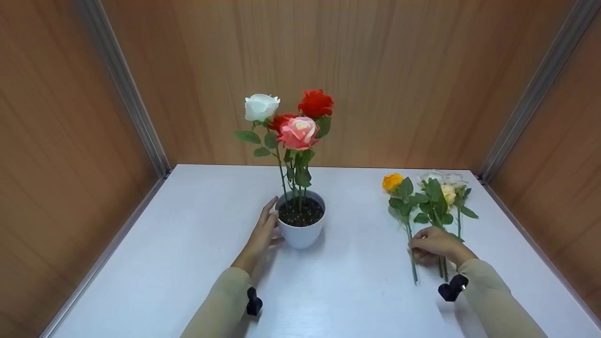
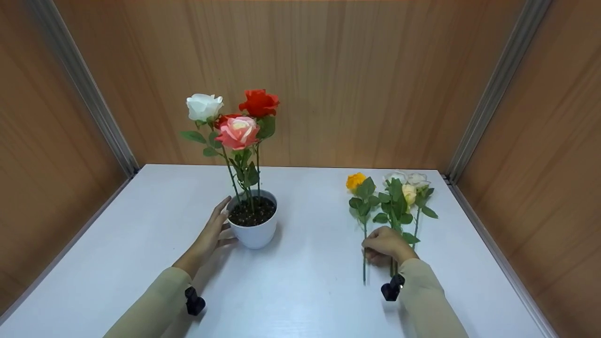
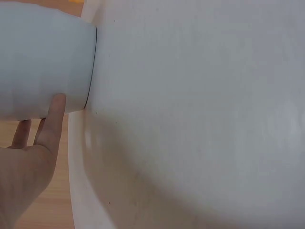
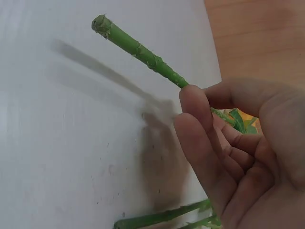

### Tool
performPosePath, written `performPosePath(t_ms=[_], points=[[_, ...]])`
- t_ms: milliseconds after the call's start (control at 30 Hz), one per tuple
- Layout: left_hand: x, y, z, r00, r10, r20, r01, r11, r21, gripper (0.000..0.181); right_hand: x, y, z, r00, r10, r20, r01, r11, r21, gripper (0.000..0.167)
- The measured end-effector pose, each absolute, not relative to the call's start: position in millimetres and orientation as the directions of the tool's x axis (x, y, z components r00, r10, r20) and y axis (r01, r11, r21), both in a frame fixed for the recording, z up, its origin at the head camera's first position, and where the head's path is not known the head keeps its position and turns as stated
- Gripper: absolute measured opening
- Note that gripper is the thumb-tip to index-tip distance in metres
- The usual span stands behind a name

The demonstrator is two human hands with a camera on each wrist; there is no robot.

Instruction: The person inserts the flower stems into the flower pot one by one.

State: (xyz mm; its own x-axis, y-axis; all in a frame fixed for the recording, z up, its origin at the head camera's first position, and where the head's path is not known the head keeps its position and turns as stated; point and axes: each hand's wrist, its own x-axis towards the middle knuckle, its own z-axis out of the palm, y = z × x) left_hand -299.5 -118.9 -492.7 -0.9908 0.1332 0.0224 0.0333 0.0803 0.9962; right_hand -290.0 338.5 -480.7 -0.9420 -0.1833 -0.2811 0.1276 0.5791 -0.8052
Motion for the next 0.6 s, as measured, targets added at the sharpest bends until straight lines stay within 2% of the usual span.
performPosePath(t_ms=[167,600], points=[[-296,-118,-487,-0.991,0.137,-0.005,0.005,0.075,0.997,0.058,-292,326,-478,-0.929,-0.261,-0.262,0.107,0.488,-0.866,0.026],[-297,-117,-491,-0.992,0.126,0.008,0.020,0.091,0.996,0.057,-299,288,-477,-0.912,-0.352,-0.212,0.084,0.344,-0.935,0.028]])
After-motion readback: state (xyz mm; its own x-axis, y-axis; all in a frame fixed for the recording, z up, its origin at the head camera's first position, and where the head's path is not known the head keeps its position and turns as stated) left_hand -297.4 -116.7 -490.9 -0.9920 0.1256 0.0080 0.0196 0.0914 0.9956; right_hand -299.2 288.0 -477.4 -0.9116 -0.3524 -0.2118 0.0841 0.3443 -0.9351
